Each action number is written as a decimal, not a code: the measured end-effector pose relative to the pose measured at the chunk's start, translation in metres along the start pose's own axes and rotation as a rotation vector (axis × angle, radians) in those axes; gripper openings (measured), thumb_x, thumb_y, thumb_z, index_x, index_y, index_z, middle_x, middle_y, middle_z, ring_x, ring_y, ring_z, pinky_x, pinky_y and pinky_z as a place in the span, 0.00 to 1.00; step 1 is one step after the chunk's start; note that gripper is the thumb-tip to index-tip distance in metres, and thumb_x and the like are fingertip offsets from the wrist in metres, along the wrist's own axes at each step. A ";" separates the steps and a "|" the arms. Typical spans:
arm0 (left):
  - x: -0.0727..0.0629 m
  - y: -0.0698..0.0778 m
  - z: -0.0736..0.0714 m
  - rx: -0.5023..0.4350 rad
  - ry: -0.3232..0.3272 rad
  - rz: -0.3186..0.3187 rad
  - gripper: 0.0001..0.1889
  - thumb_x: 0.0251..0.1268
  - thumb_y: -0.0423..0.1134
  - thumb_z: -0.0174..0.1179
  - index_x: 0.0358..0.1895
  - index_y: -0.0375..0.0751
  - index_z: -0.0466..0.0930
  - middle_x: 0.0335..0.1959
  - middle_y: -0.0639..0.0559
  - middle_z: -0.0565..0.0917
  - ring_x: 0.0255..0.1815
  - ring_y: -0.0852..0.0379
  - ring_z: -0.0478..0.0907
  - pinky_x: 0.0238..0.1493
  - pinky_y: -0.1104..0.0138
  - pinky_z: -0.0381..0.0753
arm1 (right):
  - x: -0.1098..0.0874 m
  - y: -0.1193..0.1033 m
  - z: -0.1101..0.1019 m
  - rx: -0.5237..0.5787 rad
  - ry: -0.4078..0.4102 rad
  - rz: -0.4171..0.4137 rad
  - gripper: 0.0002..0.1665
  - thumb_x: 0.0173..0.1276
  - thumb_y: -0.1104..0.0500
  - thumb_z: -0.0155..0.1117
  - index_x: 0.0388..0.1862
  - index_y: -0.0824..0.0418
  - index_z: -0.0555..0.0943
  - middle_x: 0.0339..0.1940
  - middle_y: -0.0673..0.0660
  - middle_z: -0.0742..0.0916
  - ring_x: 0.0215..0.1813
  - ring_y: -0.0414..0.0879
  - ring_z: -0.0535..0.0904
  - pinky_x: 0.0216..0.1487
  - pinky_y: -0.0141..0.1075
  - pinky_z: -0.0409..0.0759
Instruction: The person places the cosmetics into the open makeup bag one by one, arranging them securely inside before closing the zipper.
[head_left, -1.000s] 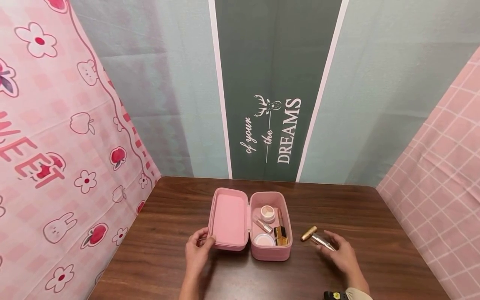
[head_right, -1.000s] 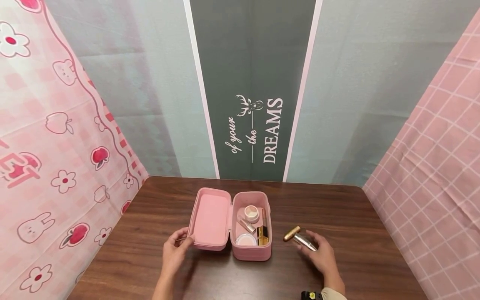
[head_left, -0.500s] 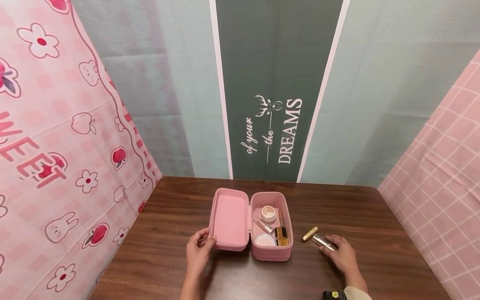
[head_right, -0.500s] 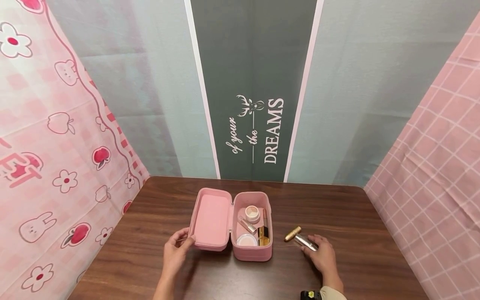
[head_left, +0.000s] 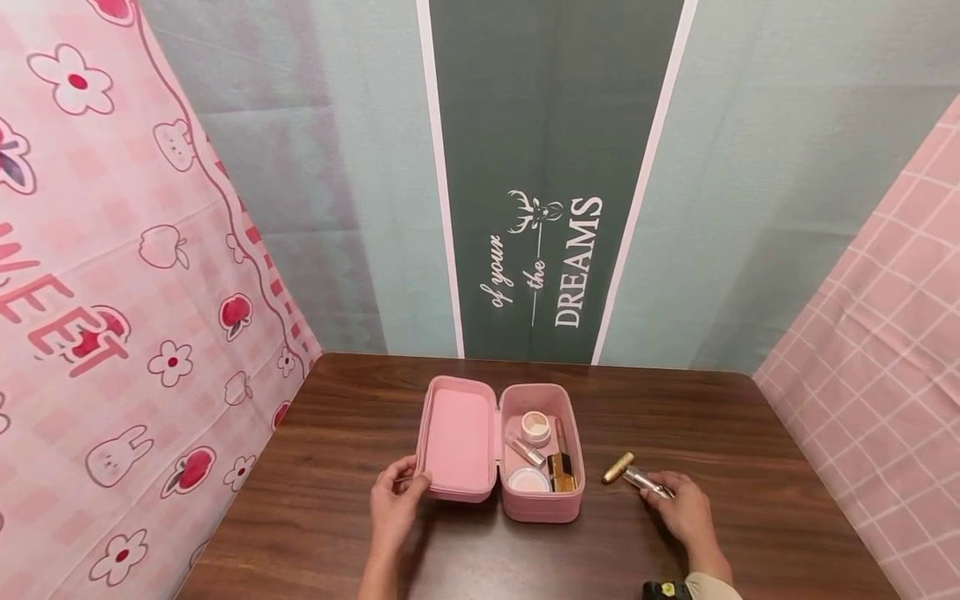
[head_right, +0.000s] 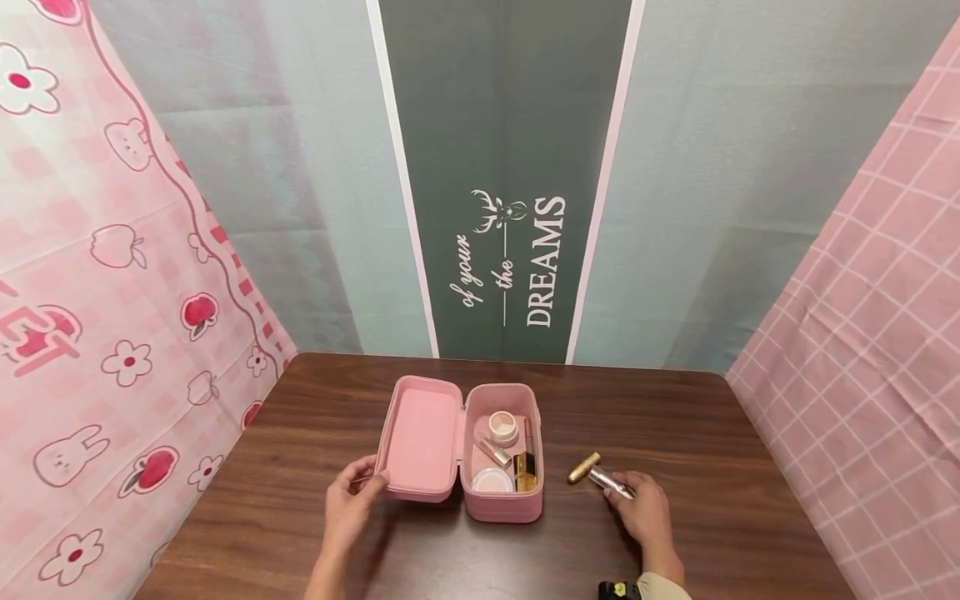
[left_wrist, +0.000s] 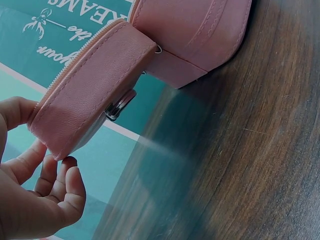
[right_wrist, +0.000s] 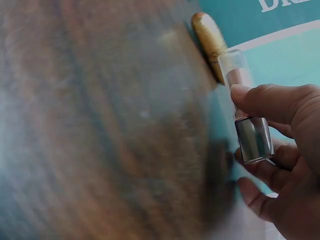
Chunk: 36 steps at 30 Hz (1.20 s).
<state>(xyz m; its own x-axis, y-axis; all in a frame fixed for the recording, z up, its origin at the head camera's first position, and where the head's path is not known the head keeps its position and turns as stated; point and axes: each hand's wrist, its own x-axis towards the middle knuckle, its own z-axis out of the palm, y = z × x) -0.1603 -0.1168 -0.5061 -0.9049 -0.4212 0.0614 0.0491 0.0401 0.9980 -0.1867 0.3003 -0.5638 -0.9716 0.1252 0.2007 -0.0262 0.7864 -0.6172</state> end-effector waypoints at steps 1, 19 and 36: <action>0.000 0.002 0.000 -0.002 -0.001 -0.006 0.15 0.50 0.25 0.65 0.44 0.26 0.79 0.36 0.42 0.76 0.31 0.54 0.75 0.30 0.73 0.74 | 0.000 -0.002 -0.002 0.002 -0.010 0.012 0.16 0.53 0.63 0.70 0.40 0.69 0.83 0.44 0.74 0.79 0.46 0.68 0.75 0.45 0.57 0.69; -0.001 0.005 -0.001 0.020 0.002 -0.018 0.14 0.50 0.24 0.64 0.43 0.25 0.79 0.36 0.41 0.75 0.30 0.55 0.74 0.31 0.74 0.73 | 0.005 -0.035 -0.029 -0.023 0.005 0.036 0.15 0.57 0.58 0.70 0.40 0.65 0.82 0.32 0.59 0.83 0.33 0.52 0.76 0.34 0.46 0.72; 0.001 0.001 0.000 0.034 -0.002 -0.011 0.14 0.50 0.25 0.64 0.43 0.26 0.79 0.36 0.43 0.76 0.30 0.55 0.74 0.29 0.73 0.73 | 0.012 -0.088 -0.064 -0.014 -0.071 0.258 0.22 0.58 0.50 0.65 0.42 0.66 0.82 0.38 0.66 0.84 0.40 0.65 0.77 0.35 0.53 0.70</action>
<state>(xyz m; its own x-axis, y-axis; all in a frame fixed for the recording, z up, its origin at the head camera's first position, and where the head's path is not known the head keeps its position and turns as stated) -0.1608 -0.1173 -0.5051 -0.9062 -0.4197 0.0508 0.0252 0.0663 0.9975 -0.1809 0.2712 -0.4580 -0.9597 0.2804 -0.0163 0.2276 0.7422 -0.6303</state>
